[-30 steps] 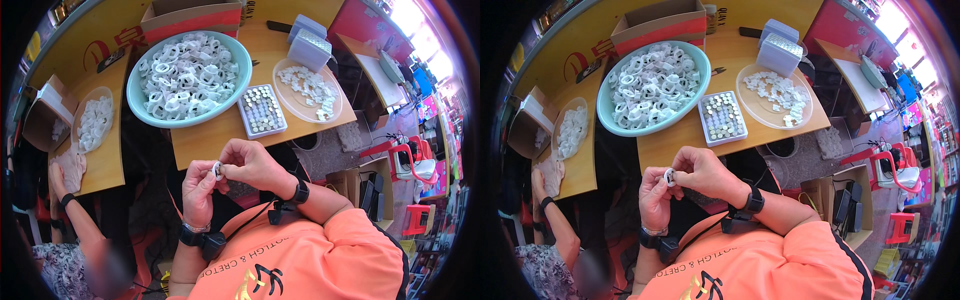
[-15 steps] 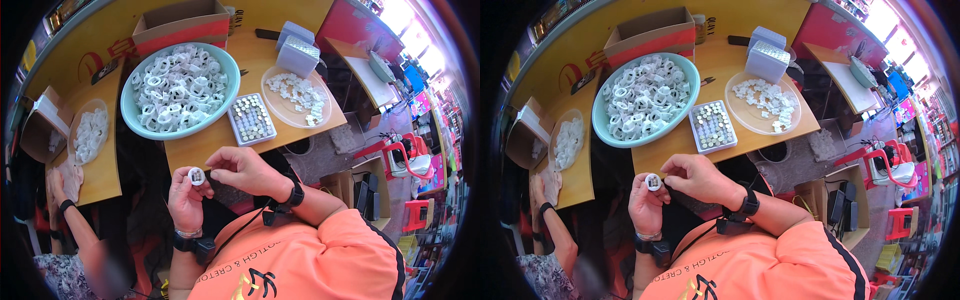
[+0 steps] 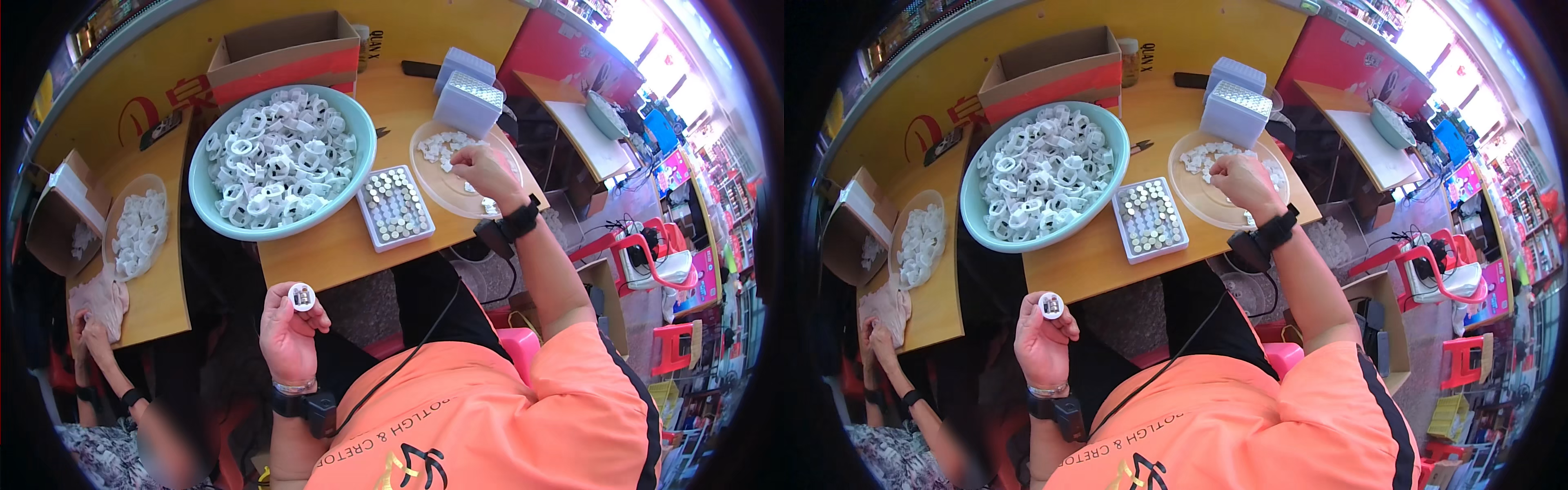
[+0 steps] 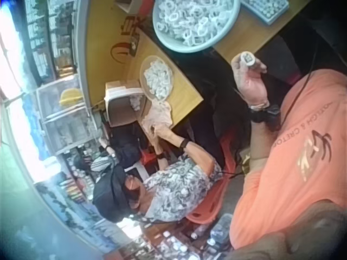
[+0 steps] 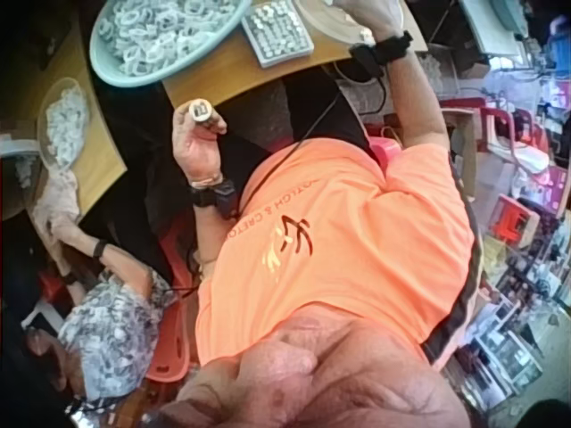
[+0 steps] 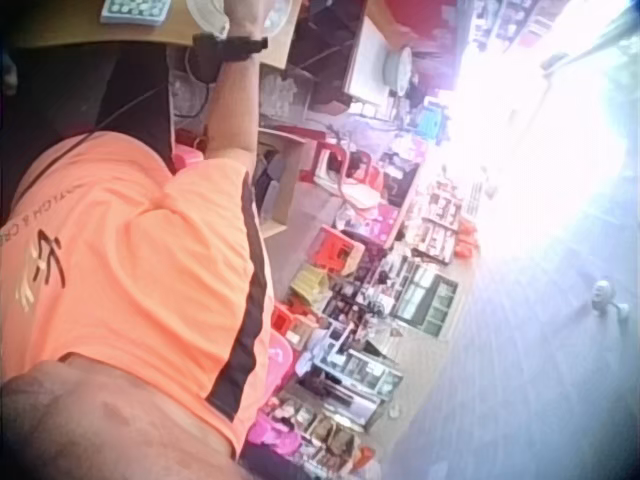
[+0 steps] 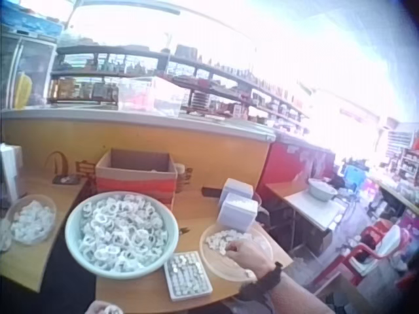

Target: Assemble small electronic or mechanical components into white plastic circular housings.

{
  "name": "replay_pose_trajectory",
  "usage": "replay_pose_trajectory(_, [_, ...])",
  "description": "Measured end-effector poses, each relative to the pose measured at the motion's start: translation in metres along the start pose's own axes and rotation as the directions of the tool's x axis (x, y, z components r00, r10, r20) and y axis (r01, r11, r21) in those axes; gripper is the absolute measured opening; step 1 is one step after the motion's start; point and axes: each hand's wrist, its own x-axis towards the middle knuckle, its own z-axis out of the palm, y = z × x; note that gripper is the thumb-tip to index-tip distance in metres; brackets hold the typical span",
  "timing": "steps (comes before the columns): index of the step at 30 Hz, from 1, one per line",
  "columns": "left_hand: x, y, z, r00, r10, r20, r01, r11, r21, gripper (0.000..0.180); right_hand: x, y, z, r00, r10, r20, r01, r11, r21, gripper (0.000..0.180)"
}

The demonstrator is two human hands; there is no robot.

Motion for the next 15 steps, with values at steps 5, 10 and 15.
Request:
replay_pose_trajectory(5, [0.001, 0.001, -0.005, 1.000, -0.012, -0.010, 0.012, 1.000, -0.009, 0.022, 0.020, -0.006, 0.013, 0.980, 0.124, 0.153, -0.088, 0.972, -0.219, 0.027])
replay_pose_trajectory(10, [0.001, 0.004, -0.005, 1.000, 0.002, -0.011, -0.002, 1.000, -0.013, 0.023, 0.029, 0.004, 0.025, 0.987, 0.048, 0.156, 0.005, 0.946, -0.324, 0.021])
replay_pose_trajectory(15, [0.001, 0.005, -0.006, 1.000, 0.000, 0.001, 0.000, 0.997, -0.072, 0.022, 0.027, 0.008, 0.028, 0.987, -0.009, 0.162, 0.066, 0.936, -0.347, 0.021])
